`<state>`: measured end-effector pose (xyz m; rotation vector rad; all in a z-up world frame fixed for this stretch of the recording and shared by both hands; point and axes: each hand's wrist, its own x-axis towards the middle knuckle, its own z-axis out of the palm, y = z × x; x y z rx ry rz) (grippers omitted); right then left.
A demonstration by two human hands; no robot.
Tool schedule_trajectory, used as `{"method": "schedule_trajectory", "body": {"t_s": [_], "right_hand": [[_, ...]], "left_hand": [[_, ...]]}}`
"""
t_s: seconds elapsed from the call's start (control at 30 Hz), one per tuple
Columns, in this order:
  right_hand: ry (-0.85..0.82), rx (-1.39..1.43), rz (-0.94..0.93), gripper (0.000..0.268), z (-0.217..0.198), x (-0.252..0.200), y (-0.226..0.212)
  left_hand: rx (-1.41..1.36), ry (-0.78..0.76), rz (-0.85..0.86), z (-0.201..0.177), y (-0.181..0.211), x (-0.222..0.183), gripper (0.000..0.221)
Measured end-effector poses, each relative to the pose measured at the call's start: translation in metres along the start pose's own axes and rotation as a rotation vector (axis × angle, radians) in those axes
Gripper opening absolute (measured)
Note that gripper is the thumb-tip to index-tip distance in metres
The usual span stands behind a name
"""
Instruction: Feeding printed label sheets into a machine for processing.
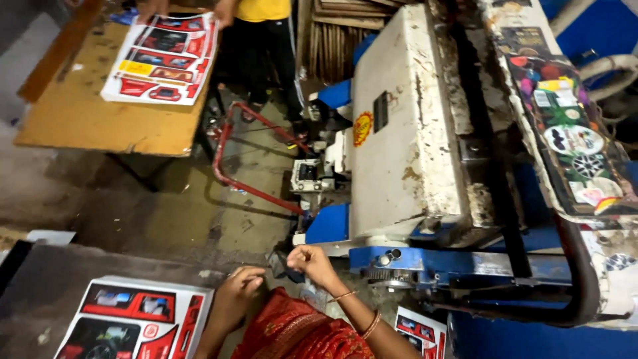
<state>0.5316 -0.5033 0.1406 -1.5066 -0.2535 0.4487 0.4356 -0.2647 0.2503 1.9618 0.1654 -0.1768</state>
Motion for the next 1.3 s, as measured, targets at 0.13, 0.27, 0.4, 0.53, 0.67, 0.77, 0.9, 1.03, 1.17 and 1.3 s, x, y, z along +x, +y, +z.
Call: {"method": "schedule_trajectory", "body": {"t_s": [0.13, 0.27, 0.4, 0.53, 0.67, 0.77, 0.9, 1.03, 1.17, 1.3], "right_hand": [[0.160, -0.069, 0.097, 0.012, -0.065, -0.005, -0.076], [0.600, -0.211, -0.342, 0.044, -0.153, -0.040, -0.206], [0.955, -0.341, -0.697, 0.040, -0.191, -0.069, -0.314], [0.982, -0.228, -0.497, 0.036, -0.298, 0.053, -0.224], [0.786, -0.766, -0.237, 0.039, -0.324, 0.199, -0.036], [0.726, -0.977, -0.259, 0.051, -0.192, 0.233, 0.023], [0.175, -0.980, -0.378, 0.089, 0.025, 0.131, -0.069], [-0.264, -0.696, -0.376, 0.079, 0.126, 0.051, -0.030], [-0.508, -0.658, -0.613, 0.058, 0.168, 0.031, -0.030], [-0.674, -0.661, -0.594, 0.044, 0.229, 0.026, -0.023]], "left_hand": [[0.083, 0.034, 0.005, 0.009, -0.010, 0.020, 0.028], [0.148, 0.091, -0.116, 0.030, -0.078, 0.045, 0.035], [0.047, 0.168, -0.155, 0.053, -0.111, 0.057, 0.039], [-0.033, 0.181, -0.067, 0.066, -0.085, 0.063, 0.039], [-0.243, 0.159, -0.149, 0.084, -0.102, 0.077, 0.045], [-0.372, 0.238, -0.211, 0.081, -0.088, 0.078, 0.049], [-0.844, 0.426, -0.232, 0.074, -0.100, 0.087, 0.062], [0.527, 0.389, -0.446, 0.040, -0.226, 0.064, 0.087], [-0.396, 1.231, -0.484, -0.042, -0.371, -0.067, 0.047], [-0.433, 1.352, -0.679, -0.124, -0.348, -0.267, 0.048]]}}
